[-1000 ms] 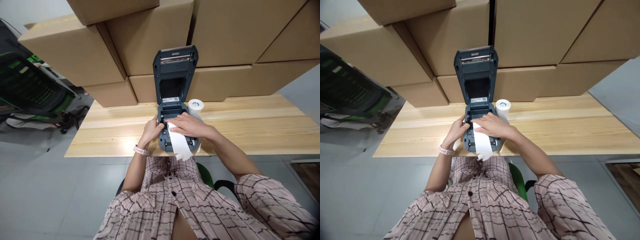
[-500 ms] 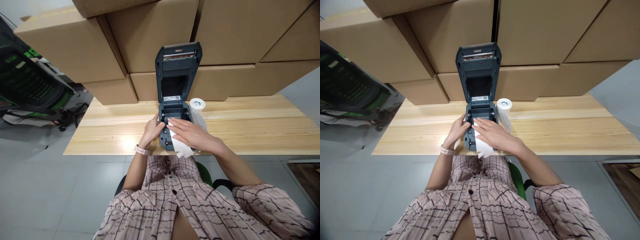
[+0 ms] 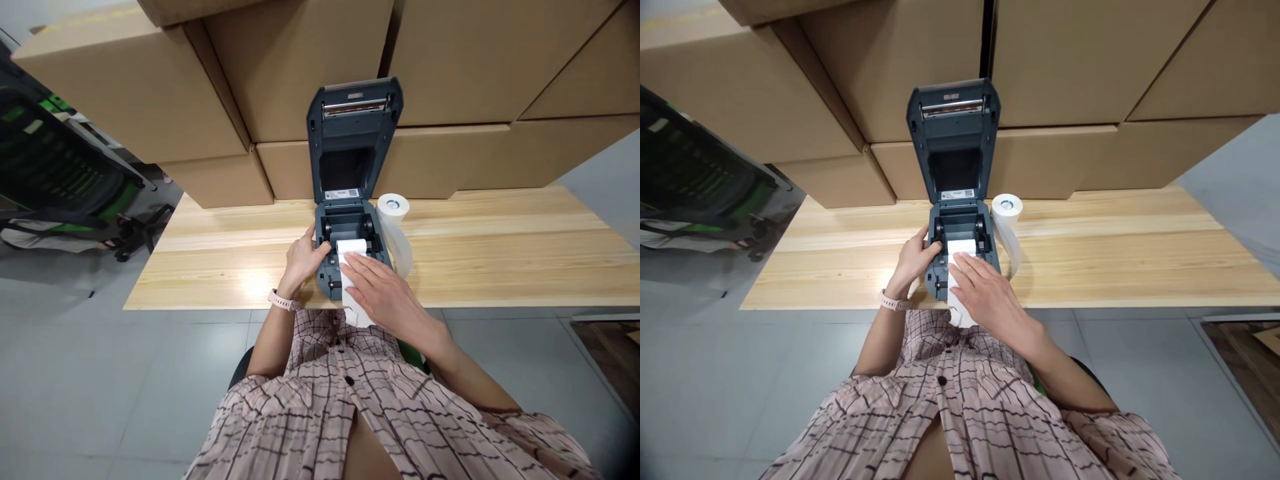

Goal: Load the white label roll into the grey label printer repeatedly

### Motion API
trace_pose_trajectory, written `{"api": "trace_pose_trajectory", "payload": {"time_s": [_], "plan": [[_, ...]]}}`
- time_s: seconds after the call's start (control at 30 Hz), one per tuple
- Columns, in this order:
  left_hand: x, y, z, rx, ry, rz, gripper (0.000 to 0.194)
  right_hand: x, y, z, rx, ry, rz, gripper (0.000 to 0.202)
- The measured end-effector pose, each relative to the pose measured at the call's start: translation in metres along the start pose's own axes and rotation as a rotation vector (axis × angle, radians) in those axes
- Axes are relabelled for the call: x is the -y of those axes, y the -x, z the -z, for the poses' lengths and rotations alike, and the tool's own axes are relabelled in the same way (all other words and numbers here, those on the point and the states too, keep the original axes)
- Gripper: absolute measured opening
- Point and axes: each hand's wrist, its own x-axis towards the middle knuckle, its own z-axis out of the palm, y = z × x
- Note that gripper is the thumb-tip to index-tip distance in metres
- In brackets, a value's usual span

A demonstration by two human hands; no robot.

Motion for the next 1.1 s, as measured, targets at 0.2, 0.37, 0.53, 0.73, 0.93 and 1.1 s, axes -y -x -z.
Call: {"api": "trace_pose_trajectory", "payload": {"time_s": [0.2, 0.37, 0.53, 0.73, 0.93, 1.1], "plan": [[0.0, 0.0, 0.001, 0.007, -0.041, 0.002, 0.067, -0.003, -0.003, 0.003, -0.04, 0.029, 0.039, 0.036], [0.003, -0.001, -0.001, 0.01, -0.018, -0.019, 0.067, -0.006, -0.005, 0.008, -0.061, -0.038, 0.061, 0.034], [0.008, -0.002, -0.003, 0.007, 0.01, -0.036, 0.069, -0.007, -0.002, 0.01, -0.075, -0.052, 0.086, 0.031], [0.014, -0.003, -0.006, 0.003, 0.071, -0.058, 0.069, -0.007, 0.002, 0.009, -0.065, -0.019, 0.083, 0.031], [0.015, -0.003, -0.007, 0.004, 0.113, -0.06, 0.07, -0.007, 0.003, 0.007, -0.067, -0.016, 0.071, 0.033], [0.015, 0.0, -0.006, -0.01, 0.105, -0.031, 0.074, -0.007, 0.004, 0.004, -0.064, -0.026, 0.051, 0.033]]}}
